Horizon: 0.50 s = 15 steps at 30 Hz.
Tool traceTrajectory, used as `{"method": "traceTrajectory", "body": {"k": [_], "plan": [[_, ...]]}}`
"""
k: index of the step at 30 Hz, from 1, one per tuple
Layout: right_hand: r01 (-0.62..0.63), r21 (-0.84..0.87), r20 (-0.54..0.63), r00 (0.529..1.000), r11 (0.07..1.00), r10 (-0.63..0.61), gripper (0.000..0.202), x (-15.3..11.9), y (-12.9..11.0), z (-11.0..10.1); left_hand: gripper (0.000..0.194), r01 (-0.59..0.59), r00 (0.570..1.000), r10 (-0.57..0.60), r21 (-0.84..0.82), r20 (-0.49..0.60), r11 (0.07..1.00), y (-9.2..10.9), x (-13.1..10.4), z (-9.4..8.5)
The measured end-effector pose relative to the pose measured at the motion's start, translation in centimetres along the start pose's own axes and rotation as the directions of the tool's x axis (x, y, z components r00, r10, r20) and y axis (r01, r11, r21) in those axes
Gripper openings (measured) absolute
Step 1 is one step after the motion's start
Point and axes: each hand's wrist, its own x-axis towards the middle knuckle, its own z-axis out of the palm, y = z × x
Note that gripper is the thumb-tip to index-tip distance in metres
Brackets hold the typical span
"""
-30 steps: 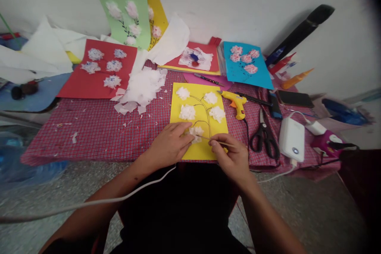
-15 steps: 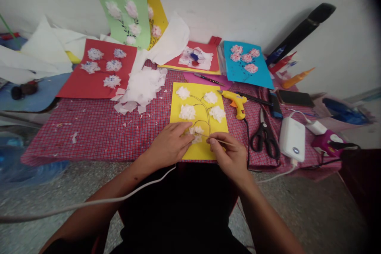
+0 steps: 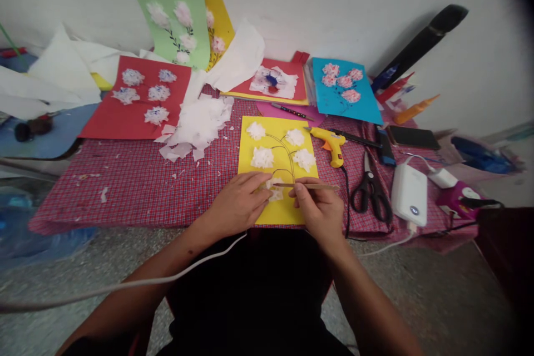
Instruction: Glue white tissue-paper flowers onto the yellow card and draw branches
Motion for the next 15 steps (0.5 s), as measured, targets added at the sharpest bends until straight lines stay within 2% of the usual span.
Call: {"method": "traceTrajectory", "body": {"k": [10,15], "plan": [[-0.002,-0.006,-0.031,1.000,1.000,0.002,0.019,0.37,-0.14,0.48,0.018,-0.106,0.994,0.105,-0.016,-0.030,0.994,-0.04,-0.15,0.01],[-0.016,0.011,-0.040,0.999,1.000,0.016,0.019,0.35,-0.42,0.44,0.020,-0.105,0.994,0.105,0.041,0.020,0.994,0.22,0.21,-0.16]]}}
